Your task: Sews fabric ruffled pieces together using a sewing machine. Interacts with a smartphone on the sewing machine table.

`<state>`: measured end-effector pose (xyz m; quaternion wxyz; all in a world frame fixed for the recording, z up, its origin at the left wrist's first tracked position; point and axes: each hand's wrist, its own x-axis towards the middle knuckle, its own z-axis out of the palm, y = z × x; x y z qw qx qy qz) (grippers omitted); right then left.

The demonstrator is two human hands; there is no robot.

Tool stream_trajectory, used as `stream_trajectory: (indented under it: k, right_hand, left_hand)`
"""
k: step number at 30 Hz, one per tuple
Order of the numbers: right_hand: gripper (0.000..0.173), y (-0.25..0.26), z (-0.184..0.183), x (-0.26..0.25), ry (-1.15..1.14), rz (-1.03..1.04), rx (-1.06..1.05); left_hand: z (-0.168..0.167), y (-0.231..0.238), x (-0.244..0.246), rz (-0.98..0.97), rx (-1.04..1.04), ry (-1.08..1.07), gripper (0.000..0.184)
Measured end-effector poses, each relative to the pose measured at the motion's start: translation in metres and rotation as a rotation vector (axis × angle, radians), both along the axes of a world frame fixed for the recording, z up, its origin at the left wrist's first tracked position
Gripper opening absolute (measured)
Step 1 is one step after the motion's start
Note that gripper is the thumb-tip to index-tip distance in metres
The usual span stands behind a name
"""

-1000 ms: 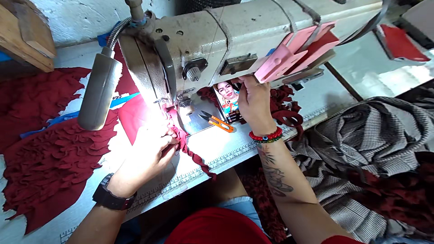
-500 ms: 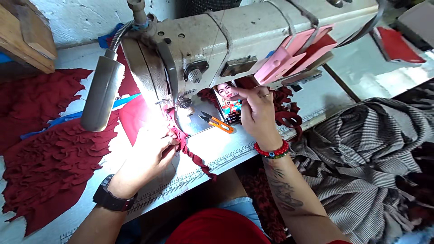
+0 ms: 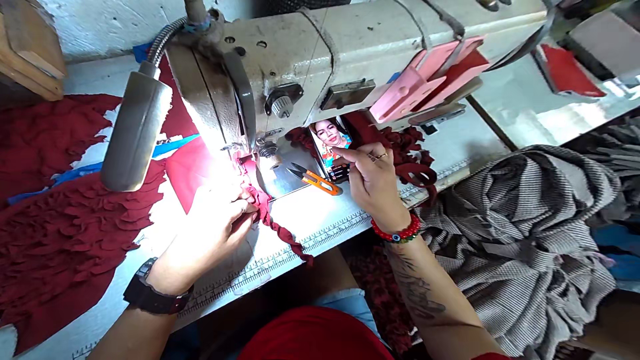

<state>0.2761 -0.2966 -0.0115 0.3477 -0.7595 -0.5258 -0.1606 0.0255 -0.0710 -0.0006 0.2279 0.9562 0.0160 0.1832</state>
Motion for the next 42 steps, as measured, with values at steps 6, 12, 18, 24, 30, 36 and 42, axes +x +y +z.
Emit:
stream_trajectory:
  k: [6,12,18,24,30,36,42]
  right_hand:
    - [0.042,0.0009,0.0004,-0.0016,-0.015,0.025,0.014]
    - [0.042,0.0009,-0.0004,-0.0010,0.000,0.034,0.002]
    - [0.041,-0.0018,-0.0012,0.0003,0.004,-0.021,0.085]
    - [0.042,-0.0014,-0.0014,-0.0002,0.014,-0.047,0.079]
    - [0.041,-0.0022,-0.0015,0.0009,0.039,-0.059,0.084]
    - [0.042,-0.0034,-0.0017,0.0013,0.048,-0.063,0.076]
    - [0.044,-0.0035,-0.0012,0.0016,0.063,-0.116,0.066]
  left_hand:
    - [0.0004,-0.0002,0.0003,0.000,-0.003,0.001,0.025]
    - [-0.0001,0.0001,0.0006,-0.003,-0.004,-0.005,0.024]
    - [-0.0010,0.0004,-0.0005,0.005,-0.003,0.009,0.024]
    - [-0.0006,0.0003,0.0002,0.005,-0.006,0.000,0.024]
    - [-0.0010,0.0004,0.0006,0.005,-0.006,-0.004,0.024]
    - [0.0000,0.0000,0.0007,0.002,-0.016,0.001,0.023]
    - [-0.0008,0.0004,0.0004,-0.001,-0.020,0.002,0.024]
